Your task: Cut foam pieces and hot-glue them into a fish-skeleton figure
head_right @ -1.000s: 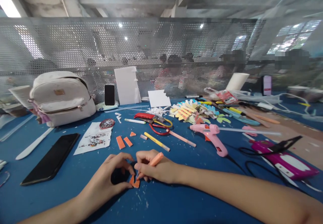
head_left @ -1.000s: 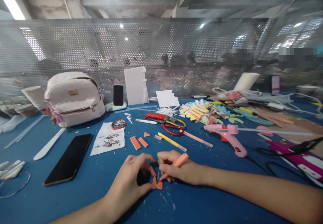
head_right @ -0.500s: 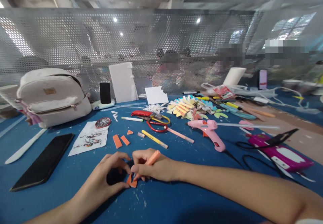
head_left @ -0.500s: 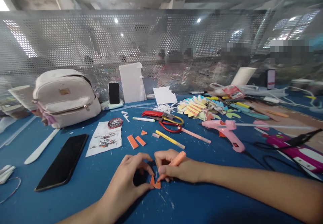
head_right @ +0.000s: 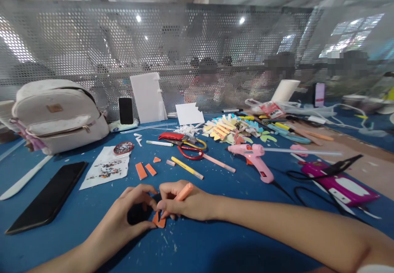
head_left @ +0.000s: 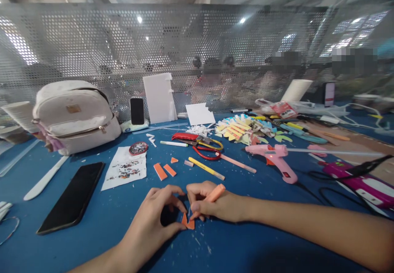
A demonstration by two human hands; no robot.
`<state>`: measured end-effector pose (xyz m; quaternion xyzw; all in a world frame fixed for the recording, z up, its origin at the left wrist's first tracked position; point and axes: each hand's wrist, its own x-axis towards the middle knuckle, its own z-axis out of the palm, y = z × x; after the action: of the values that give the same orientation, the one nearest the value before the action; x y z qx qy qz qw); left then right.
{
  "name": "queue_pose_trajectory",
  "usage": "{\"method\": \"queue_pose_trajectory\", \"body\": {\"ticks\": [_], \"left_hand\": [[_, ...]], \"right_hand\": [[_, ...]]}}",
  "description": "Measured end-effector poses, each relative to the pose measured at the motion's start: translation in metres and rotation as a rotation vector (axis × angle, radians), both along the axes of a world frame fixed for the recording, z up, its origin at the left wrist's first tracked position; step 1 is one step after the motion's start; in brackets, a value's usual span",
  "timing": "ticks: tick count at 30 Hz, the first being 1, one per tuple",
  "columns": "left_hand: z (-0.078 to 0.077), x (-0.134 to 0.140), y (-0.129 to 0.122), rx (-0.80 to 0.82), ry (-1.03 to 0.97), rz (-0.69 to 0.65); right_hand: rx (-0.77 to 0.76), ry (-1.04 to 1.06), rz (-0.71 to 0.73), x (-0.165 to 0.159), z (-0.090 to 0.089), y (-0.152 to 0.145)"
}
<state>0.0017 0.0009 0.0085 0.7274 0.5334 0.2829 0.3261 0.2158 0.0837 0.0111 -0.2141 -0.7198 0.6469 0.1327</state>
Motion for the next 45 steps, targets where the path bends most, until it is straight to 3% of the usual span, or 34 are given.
{"method": "queue_pose_trajectory", "body": {"ticks": [37, 45], "left_hand": [[0.0047, 0.0014, -0.0003, 0.027, 0.015, -0.015], [-0.0001, 0.0009, -0.0014, 0.021, 0.026, -0.007]], "right_hand": [[0.036, -0.017, -0.061, -0.0006, -0.0012, 0.0004], [0.036, -0.015, -0.088, -0.0009, 0.0022, -0.0018]]}}
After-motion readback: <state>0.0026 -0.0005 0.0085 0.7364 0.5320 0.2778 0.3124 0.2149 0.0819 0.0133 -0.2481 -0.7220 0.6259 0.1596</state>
